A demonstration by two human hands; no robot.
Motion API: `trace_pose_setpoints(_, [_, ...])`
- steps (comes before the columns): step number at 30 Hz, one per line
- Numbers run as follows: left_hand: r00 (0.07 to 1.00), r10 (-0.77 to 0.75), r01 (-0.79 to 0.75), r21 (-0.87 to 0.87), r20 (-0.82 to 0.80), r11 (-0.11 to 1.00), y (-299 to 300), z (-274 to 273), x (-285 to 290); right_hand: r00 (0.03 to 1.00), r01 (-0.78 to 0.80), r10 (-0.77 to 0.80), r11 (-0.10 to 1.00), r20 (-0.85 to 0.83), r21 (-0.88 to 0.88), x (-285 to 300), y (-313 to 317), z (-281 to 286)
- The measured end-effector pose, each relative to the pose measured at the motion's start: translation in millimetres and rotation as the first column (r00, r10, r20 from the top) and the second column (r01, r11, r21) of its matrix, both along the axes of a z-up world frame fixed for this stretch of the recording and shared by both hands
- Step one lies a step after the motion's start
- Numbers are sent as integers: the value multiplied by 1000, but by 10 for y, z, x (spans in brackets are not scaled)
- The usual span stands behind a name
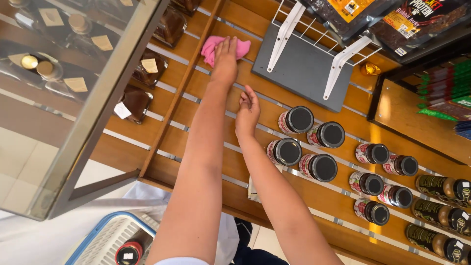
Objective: The recorder is wiping down bottled sauces and jars of spices using a cloth and organizing them between a basket and a wooden shelf.
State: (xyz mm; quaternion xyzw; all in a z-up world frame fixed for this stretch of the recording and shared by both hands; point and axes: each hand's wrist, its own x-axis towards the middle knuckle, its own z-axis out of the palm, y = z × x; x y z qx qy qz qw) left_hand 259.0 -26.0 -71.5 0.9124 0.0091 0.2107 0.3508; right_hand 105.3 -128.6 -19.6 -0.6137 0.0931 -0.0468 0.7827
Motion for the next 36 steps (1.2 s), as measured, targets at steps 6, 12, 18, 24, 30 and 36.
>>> trace_pose_setpoints(6, [938, -28, 113, 230, -345, 967, 110, 261, -460, 980, 168, -164, 986, -110, 26, -97, -242, -163])
trace_pose_setpoints(12, [918, -106, 172, 144, -383, 974, -397, 645, -1073, 959, 233, -228, 973, -170, 5, -327, -395, -308])
trace_pose_setpoints(18, [860, -258, 314, 58, -441, 948, -1000, 585, -1297, 968, 136, -165, 978, -190, -158, -957, -266, 321])
trace_pose_setpoints(24, [778, -369, 420, -16, -508, 907, -686, 1030, -1902, 947, 157, -133, 986, -292, 61, -1435, -388, 250])
trace_pose_setpoints(30, [698, -382, 488, 13, -606, 873, -571, 950, -2521, 892, 157, -62, 971, -447, 179, -2059, -357, 352])
trace_pose_setpoints(36, [686, -372, 462, -20, -626, 886, -359, 1416, -3232, 882, 50, 9, 992, -470, 113, -2527, -423, 581])
